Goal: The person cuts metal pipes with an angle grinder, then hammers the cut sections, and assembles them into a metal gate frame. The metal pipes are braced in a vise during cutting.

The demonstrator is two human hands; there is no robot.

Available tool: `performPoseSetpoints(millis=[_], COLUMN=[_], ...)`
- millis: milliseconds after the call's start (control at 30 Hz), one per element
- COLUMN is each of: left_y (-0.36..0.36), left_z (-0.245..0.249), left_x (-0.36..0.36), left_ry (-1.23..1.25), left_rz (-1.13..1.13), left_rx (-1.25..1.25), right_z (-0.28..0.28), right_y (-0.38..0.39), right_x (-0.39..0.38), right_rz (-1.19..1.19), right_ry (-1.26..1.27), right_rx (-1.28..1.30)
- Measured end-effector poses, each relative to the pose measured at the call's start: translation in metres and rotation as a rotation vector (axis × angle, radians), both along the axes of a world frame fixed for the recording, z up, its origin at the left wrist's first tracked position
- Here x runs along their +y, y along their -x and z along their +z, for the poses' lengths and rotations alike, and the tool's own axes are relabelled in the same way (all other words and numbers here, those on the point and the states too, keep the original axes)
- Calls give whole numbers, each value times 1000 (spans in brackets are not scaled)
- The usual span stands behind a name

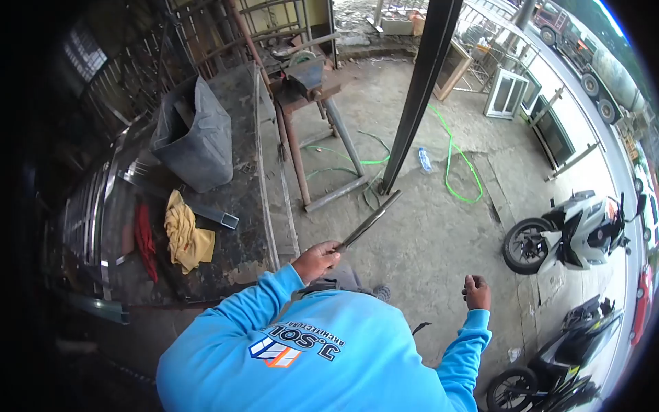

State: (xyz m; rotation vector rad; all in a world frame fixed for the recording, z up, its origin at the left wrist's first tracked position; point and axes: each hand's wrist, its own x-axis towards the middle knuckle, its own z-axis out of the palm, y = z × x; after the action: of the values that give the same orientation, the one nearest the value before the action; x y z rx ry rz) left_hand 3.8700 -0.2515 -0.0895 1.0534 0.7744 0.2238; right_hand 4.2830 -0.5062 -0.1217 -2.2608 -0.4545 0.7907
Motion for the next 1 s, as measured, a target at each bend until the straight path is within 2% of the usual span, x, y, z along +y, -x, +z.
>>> performPoseSetpoints(millis=[100, 200, 233, 400, 467, 533, 667, 800, 833, 933, 967, 1000], left_y=[-14, -3, 2, 32, 43, 48, 60, 66, 65, 67, 68, 68], left_z=[-9, 16, 19, 67, 78, 87, 109, 98, 98, 90, 88, 85], left_x=[24, 78, 102, 244, 301, 353, 437, 493, 501, 525, 531, 537], left_ry=[-40, -235, -466, -728, -759, -828, -931, -884, -862, -827, -781, -777], left_rz=[227, 374, 438, 618, 705, 786, 838, 820, 812, 771, 768, 770], left_rx=[42, 130, 136, 272, 319, 348, 486, 542, 558, 559, 544, 544], right_z=[29, 19, 17, 66, 109, 120, 123, 108, 103, 81, 66, 73], right_y=[-36, -56, -52, 4, 40, 62, 92, 114, 119, 124, 124, 131], right_x=[101, 195, 231, 453, 552, 653, 848, 981, 1001, 1051, 1061, 1064], right_rz=[257, 510, 580, 914, 927, 941, 1101, 1185, 1203, 1459, 1474, 1528], right_ry=[-36, -79, -109, -358, -444, -494, -692, -514, -466, -357, -385, -256], right_rx=[-147, -176, -182, -317, -289, -251, -563, -775, -822, -1204, -1265, -1177])
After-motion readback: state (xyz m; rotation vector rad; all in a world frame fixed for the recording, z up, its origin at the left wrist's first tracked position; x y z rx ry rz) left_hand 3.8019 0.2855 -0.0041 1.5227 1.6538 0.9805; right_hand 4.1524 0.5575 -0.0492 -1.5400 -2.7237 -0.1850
